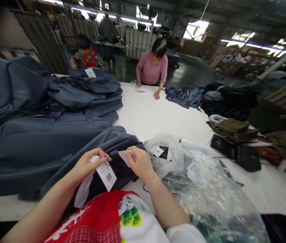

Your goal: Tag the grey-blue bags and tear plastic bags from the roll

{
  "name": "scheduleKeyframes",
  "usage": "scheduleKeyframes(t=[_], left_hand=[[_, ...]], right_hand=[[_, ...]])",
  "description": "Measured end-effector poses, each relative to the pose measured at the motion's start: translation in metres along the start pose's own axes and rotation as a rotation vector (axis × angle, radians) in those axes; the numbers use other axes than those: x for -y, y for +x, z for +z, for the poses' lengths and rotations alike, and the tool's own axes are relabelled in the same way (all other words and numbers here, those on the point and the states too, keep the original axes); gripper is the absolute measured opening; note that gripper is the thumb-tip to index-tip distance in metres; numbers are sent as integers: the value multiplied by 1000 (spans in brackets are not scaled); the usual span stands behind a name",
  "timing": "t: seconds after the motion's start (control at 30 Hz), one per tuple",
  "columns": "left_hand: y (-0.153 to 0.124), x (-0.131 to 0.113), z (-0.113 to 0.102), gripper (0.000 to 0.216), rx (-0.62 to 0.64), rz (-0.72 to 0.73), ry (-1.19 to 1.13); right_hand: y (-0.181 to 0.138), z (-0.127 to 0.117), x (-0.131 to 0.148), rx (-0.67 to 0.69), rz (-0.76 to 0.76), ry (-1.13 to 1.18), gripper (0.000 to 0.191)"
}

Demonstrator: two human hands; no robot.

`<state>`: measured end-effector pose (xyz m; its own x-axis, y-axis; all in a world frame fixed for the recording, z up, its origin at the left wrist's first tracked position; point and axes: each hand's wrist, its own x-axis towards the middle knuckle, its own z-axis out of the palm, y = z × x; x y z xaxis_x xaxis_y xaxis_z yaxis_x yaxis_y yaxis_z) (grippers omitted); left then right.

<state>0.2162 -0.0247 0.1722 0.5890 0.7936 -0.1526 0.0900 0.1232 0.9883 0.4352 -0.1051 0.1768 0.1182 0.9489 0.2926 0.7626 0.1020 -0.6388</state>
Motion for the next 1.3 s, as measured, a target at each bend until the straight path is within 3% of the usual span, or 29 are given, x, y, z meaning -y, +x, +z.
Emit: scheduleKeyframes(t=[0.37,0.63,0.73,0.87,1.17,1.3], left_hand=[[-8,-9,2,31,326,-207,143],[-4,-6,6,19,434,-238,229],[-3,-9,4,18,368,-230,307],[-4,-13,-2,30,216,-226,154],[-4,-15,-10,32,116,40,-8],[-7,-13,-6,32,165,-93,-136]], right_hand=[[0,5,4,-2,5,12,14],[-2,8,9,24,-81,31,17],[-1,7,9,6,-105,23,17],[0,4,6,-37,-95,5,16],[0,13,4,-28,-99,31,15],[1,18,5,-39,-112,34,15]])
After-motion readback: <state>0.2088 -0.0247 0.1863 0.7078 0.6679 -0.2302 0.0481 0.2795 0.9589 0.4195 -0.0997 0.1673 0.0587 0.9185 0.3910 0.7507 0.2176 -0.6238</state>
